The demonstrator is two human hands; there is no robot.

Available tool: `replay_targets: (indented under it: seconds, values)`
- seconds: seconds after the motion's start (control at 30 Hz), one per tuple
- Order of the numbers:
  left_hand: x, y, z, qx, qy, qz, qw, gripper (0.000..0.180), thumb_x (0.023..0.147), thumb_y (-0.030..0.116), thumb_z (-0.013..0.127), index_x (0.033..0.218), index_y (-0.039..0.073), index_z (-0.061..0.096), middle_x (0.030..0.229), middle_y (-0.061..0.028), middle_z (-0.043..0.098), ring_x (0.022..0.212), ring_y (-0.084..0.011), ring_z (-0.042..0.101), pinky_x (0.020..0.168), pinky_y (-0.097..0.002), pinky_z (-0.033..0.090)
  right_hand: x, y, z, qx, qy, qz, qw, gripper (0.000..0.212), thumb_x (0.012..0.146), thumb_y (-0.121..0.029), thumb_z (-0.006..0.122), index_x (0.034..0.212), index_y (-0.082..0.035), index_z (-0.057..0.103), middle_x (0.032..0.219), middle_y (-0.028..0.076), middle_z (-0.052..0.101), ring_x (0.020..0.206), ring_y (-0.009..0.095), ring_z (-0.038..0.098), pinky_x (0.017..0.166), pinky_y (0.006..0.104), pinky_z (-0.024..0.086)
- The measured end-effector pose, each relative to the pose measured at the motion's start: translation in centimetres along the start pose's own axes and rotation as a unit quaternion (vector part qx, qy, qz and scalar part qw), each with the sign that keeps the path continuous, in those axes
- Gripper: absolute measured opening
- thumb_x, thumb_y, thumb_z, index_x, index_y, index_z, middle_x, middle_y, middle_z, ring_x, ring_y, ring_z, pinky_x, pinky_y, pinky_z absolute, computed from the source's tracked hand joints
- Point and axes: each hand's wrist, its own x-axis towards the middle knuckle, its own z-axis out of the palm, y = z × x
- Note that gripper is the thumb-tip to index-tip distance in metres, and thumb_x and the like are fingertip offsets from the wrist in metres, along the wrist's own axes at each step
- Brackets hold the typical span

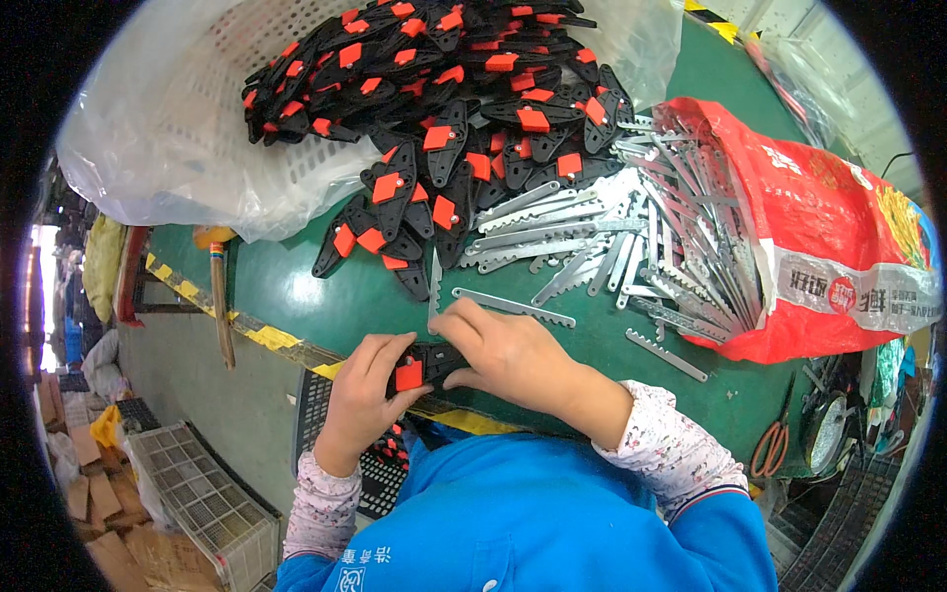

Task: The person repeatedly picks up black plastic clips with red inserts and metal serrated strips from a green workbench. They insert the metal strips into the clips by hand and place the assembled units into a white basket. The process continues throughout the clip with no other tools used.

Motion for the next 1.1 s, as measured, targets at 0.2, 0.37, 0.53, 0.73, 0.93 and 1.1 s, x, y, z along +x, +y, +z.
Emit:
replay_targets:
  seconds: [0.2, 0.37, 0.53, 0.73, 0.93, 1.1]
  values:
    - [-1.1, -0.7, 1.1, 0.056, -0.032, 0.007, 0.998, 0.063, 0.072, 0.025, 0.092, 0.125, 0.002, 0.068, 0.113, -0.0163, 0.064, 0.101, -0.0364, 0.062, 0.093, -0.0451, 0.052, 2.1, 1.8, 2.7, -0.093, 0.029, -0.011, 0.995, 0.045, 0.08, -0.032, 0.088, 0.109, -0.005, 0.069, 0.095, 0.01, 0.062, 0.084, 0.031, 0.067, 0.066, 0.0412, 0.056]
    - [-0.2, -1.6, 0.6, 0.043, 0.014, -0.005, 0.999, 0.052, 0.083, 0.025, 0.085, 0.125, 0.001, 0.068, 0.121, -0.0196, 0.064, 0.112, -0.0381, 0.06, 0.1, -0.0472, 0.049, 7.4, 4.3, 5.2, -0.245, 0.086, 0.052, 0.964, 0.027, 0.084, -0.03, 0.084, 0.09, -0.009, 0.069, 0.086, 0.006, 0.063, 0.082, 0.026, 0.068, 0.063, 0.0382, 0.056]
    - [4.0, -5.3, -0.8, 0.225, 0.097, 0.016, 0.969, 0.067, 0.094, 0.007, 0.068, 0.157, 0.0, 0.046, 0.159, -0.0172, 0.05, 0.144, -0.0397, 0.048, 0.117, -0.0472, 0.039, 6.3, 5.5, 5.9, -0.268, 0.068, -0.035, 0.96, 0.018, 0.079, -0.02, 0.074, 0.092, -0.008, 0.071, 0.085, 0.005, 0.061, 0.082, 0.024, 0.067, 0.067, 0.0374, 0.057]
    - [5.8, -7.0, -1.3, 0.216, -0.01, -0.005, 0.976, 0.07, 0.087, 0.006, 0.075, 0.152, 0.006, 0.053, 0.138, -0.0125, 0.059, 0.123, -0.0326, 0.057, 0.101, -0.047, 0.046, 2.6, 5.0, 2.2, -0.2, 0.041, -0.074, 0.976, 0.02, 0.078, -0.015, 0.068, 0.097, -0.01, 0.072, 0.09, 0.002, 0.058, 0.091, 0.022, 0.063, 0.072, 0.0357, 0.055]
    - [4.6, -5.0, -2.4, 0.214, 0.006, -0.015, 0.977, 0.065, 0.073, 0.009, 0.088, 0.132, 0.004, 0.061, 0.125, -0.0136, 0.06, 0.114, -0.0354, 0.057, 0.1, -0.0463, 0.045, 3.7, 3.1, 3.0, -0.274, -0.071, -0.214, 0.935, 0.023, 0.081, -0.018, 0.067, 0.101, -0.011, 0.074, 0.096, -0.002, 0.057, 0.101, 0.02, 0.058, 0.083, 0.0342, 0.05]
    - [1.3, -5.5, -1.8, 0.128, 0.092, -0.087, 0.984, 0.06, 0.076, 0.019, 0.092, 0.123, 0.001, 0.059, 0.116, -0.0167, 0.064, 0.109, -0.0379, 0.062, 0.094, -0.0456, 0.05, 5.6, 5.5, 3.5, -0.207, -0.045, -0.266, 0.94, 0.021, 0.085, -0.019, 0.065, 0.104, -0.011, 0.064, 0.092, 0.001, 0.06, 0.097, 0.02, 0.061, 0.084, 0.0345, 0.049]
